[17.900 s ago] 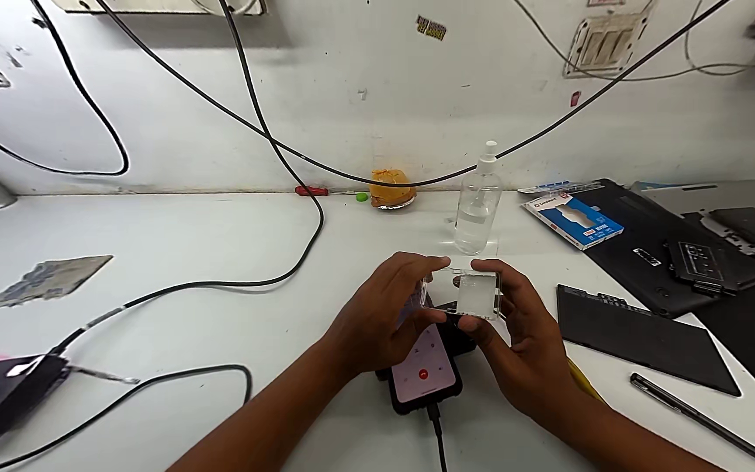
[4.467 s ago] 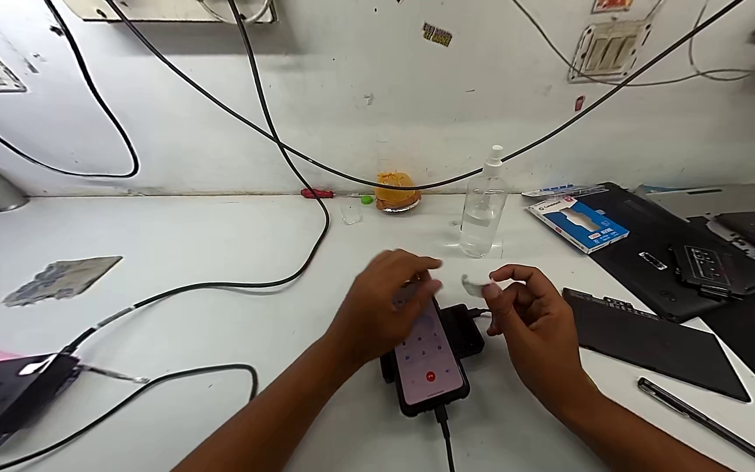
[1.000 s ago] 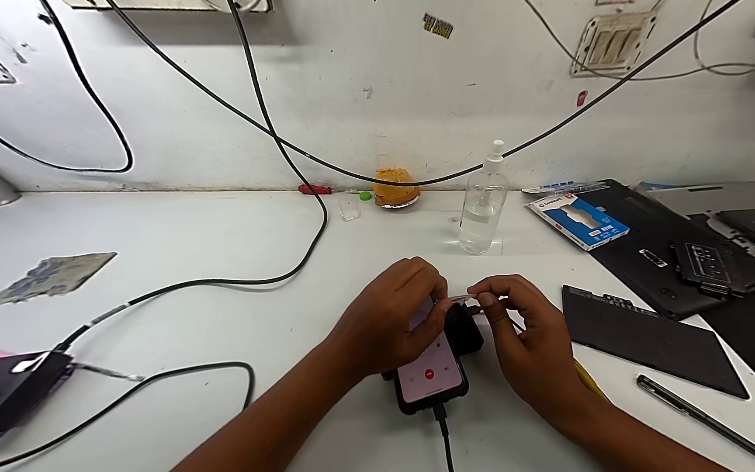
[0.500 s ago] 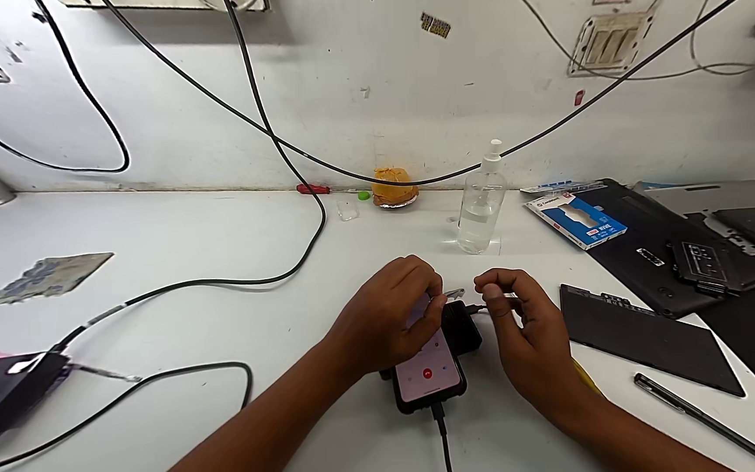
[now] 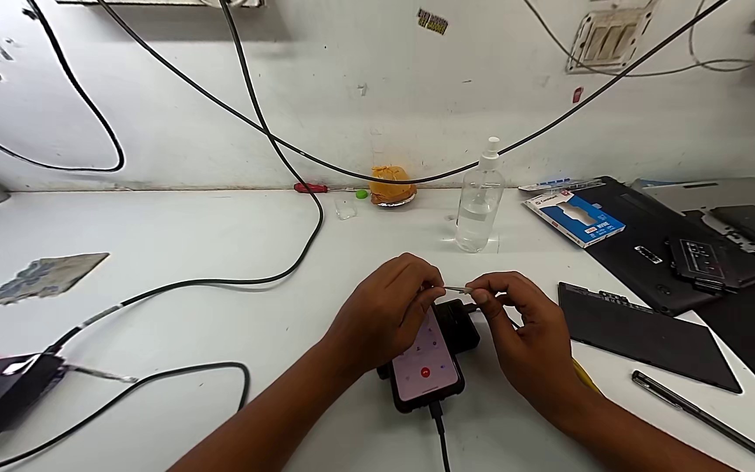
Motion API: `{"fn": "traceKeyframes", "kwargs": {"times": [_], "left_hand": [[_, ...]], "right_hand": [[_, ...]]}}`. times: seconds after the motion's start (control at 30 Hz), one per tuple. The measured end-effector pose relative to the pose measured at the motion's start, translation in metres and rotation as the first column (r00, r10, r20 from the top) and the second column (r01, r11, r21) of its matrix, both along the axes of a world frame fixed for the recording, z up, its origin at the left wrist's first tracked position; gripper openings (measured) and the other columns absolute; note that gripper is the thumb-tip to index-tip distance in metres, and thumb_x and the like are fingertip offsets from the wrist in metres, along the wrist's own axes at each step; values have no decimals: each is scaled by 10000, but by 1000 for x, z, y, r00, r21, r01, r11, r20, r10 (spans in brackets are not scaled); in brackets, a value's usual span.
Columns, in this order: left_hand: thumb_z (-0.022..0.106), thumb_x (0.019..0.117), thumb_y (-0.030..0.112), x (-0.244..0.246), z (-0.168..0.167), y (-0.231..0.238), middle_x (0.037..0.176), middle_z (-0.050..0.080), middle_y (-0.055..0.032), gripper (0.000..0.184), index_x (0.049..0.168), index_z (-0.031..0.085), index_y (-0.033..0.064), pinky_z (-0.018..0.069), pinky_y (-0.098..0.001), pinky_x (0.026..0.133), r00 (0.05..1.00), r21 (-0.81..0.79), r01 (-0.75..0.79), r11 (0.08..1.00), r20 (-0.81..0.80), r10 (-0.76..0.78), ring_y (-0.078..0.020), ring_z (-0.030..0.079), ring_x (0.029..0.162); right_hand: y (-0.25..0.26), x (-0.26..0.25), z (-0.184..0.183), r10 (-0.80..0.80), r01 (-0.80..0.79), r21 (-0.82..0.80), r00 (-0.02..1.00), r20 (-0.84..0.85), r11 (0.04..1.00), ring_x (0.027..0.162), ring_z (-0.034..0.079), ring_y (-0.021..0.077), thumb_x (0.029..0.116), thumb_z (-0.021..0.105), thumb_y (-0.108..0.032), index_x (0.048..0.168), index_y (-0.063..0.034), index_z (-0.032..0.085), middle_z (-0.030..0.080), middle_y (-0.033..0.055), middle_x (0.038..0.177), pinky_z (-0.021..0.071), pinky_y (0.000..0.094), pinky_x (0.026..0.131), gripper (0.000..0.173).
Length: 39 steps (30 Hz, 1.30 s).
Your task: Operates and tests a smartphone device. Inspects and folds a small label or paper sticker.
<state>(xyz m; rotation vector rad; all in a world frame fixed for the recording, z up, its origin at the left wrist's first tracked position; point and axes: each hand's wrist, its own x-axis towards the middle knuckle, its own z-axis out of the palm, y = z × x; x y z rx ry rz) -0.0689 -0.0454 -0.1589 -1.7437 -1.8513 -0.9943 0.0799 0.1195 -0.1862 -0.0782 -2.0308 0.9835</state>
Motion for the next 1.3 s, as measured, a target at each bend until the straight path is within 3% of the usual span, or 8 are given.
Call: {"fn": "traceKeyframes", "kwargs": {"times": [0.17,0.37,0.6,0.77,0.87,1.0,1.17,1.3], "left_hand": [[572,1041,203,0,0,0,1013,651,5,163,1057,681,83,520,-194,729,999,15,-33,999,13,33,-54,604,874],[582,1034,200,0,0,-1,999,644,14,151,1053,682,88,522,-194,728,999,19,-34,999,23,34,-50,600,866],[609,1020,192,2,1,0,996,653,7,147,1044,691,72,550,-206,776,999,17,28,999,17,-28,-57,619,892],[611,1024,194,4,0,0,1009,663,0,152,1045,696,69,565,-224,818,998,5,61,998,2,-61,-71,638,929],[607,1022,185,3,0,0,1004,659,1,144,1042,694,72,553,-212,784,1000,27,26,999,-2,-26,-65,626,904],[586,1033,195,0,1,-1,1003,657,2,156,1052,689,80,532,-208,745,999,37,-35,999,10,35,-64,615,883],[584,1034,193,2,0,0,1017,660,3,157,1065,690,81,528,-204,742,999,31,-42,999,16,41,-62,611,881],[582,1034,191,1,1,-1,1012,656,2,157,1062,689,79,523,-199,732,999,33,-40,999,12,40,-61,606,875]], "right_hand": [[0,0,1,-1,1,15,1000,-11,1000,957,661,95,1040,573,-179,1131,-166,749,704,-57,1085,573,286,819,198],[1,2,3,9,-12,-27,997,-80,1000,1003,679,126,984,688,-200,1083,-162,785,736,-48,1054,576,329,873,144],[0,2,2,10,-17,-81,996,-89,997,912,647,125,912,778,-235,955,-195,768,684,-57,925,554,309,800,60],[-1,2,1,16,-23,-92,997,-71,996,885,631,117,889,802,-246,898,-200,716,645,-56,888,553,289,779,98],[-1,2,1,15,-20,-83,998,-65,996,916,643,126,927,761,-258,966,-200,748,681,-59,947,552,311,795,71],[0,1,2,4,-6,-36,999,-51,999,943,667,125,1021,628,-220,1102,-169,758,711,-51,1062,579,310,803,162],[0,1,1,-36,36,-19,999,-18,999,953,652,102,1056,533,-195,1150,-170,743,698,-59,1088,562,295,810,231],[0,1,1,-28,27,-33,999,-28,999,954,663,116,1042,578,-210,1139,-174,749,705,-55,1082,576,300,807,200]]}}
